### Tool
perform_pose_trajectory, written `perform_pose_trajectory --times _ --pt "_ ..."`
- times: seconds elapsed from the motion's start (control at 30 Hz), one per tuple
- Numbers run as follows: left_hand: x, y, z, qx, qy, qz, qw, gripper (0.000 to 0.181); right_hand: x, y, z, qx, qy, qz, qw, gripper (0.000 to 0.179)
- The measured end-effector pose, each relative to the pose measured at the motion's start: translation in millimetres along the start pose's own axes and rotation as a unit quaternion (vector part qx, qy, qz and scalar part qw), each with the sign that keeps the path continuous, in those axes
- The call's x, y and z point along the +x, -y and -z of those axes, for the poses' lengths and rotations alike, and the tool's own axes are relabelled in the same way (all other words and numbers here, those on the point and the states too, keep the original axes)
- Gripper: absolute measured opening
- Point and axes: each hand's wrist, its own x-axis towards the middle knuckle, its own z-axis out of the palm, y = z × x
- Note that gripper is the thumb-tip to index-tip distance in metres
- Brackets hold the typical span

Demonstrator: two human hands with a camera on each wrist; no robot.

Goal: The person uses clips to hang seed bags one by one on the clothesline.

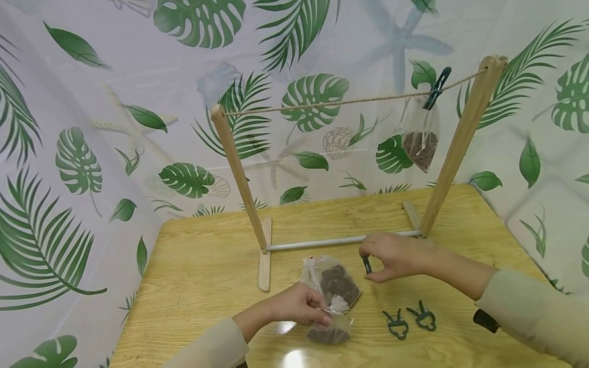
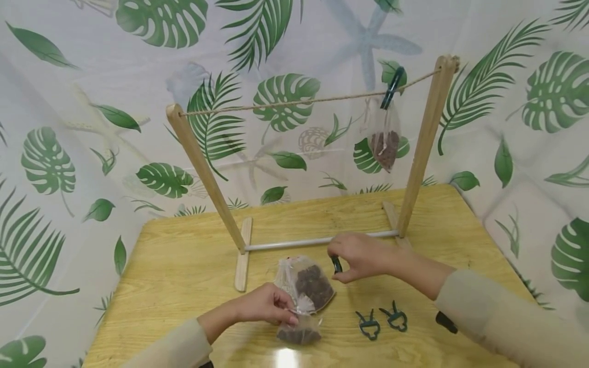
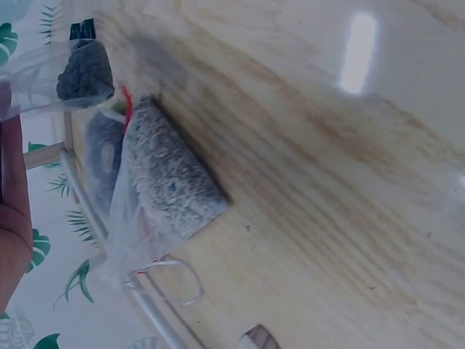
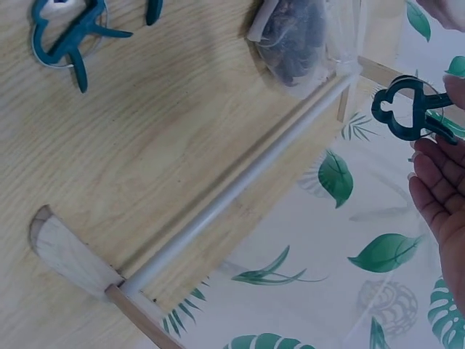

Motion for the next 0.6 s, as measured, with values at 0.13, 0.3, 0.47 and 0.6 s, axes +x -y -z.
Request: perform_pose_trajectory --times 0.13,0.3,0.47,0.6 --pt "-0.2 -8.6 5.1 0.018 0.037 -0.020 0.9990 0.012 2.0 0 7 -0.019 -0.024 0.020 0.9993 0.032" --pt "-1.4 -19.3 9.9 0.037 0.055 -0.036 0.9971 0.014 5.5 -1 15 -0.029 -0.060 0.058 0.9961 0.031" --pt "-1.7 -32.8 14.7 0.090 0.030 -0.059 0.9937 0.014 10.3 -1 28 -0.039 -0.103 0.091 0.9897 0.035" --pt "-1.5 -42.2 19.5 0.113 -0.003 -0.069 0.9912 0.014 14.0 0 42 -0.046 -0.125 0.101 0.9858 0.036"
